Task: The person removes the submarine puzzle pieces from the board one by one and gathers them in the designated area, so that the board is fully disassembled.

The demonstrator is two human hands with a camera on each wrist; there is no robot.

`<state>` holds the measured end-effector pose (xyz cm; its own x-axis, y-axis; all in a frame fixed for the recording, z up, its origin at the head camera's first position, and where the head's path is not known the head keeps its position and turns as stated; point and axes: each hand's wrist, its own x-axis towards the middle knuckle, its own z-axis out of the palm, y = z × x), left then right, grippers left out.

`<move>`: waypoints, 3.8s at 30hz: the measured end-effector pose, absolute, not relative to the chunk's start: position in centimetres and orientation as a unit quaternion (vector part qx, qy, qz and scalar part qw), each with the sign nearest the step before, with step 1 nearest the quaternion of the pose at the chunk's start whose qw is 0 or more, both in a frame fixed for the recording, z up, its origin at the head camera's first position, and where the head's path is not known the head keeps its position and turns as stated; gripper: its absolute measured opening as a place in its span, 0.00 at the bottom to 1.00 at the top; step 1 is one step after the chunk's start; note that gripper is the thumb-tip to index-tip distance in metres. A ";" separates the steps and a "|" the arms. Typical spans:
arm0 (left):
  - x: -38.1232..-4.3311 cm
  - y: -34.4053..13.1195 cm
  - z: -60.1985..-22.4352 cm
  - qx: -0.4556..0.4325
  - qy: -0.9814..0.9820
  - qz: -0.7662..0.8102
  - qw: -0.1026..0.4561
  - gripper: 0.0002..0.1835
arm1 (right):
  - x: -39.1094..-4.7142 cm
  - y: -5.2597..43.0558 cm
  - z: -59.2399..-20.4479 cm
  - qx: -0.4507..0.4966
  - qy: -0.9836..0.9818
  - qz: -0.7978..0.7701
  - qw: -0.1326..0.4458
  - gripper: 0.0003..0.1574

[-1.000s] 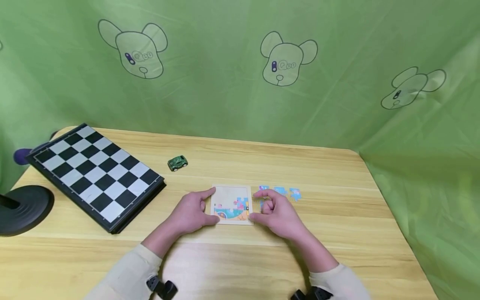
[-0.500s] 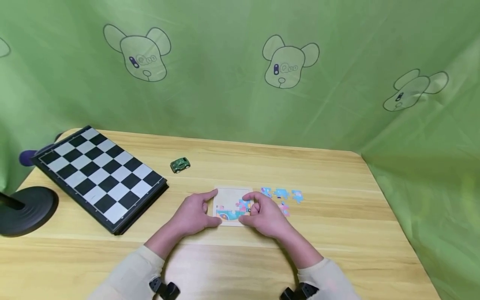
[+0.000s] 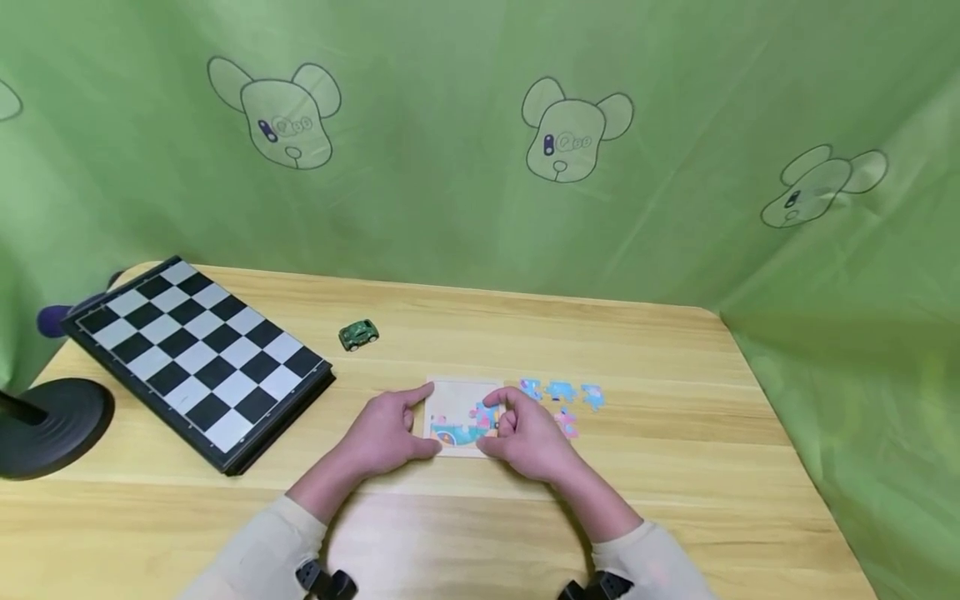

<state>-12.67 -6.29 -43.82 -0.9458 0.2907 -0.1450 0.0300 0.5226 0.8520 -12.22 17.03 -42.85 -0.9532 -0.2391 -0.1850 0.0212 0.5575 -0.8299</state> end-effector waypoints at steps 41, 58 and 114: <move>-12.6 -6.3 -44.1 0.104 0.859 0.484 0.128 0.47 | -12.2 17.5 -41.7 -0.065 0.895 -0.422 0.127 0.27; -12.6 -6.3 -44.1 0.103 0.861 0.482 0.126 0.47 | -12.1 17.2 -41.6 -0.071 0.901 -0.405 0.137 0.19; -12.5 -6.2 -43.8 0.104 0.864 0.476 0.127 0.47 | -11.3 32.5 -41.8 -0.015 0.904 -0.416 0.097 0.22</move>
<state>-12.52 -6.24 -43.79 -0.9463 0.3001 -0.1203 0.0587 0.5254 0.8488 -11.28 32.45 -41.82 -0.9805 -0.1088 -0.1634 0.0532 0.6541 -0.7546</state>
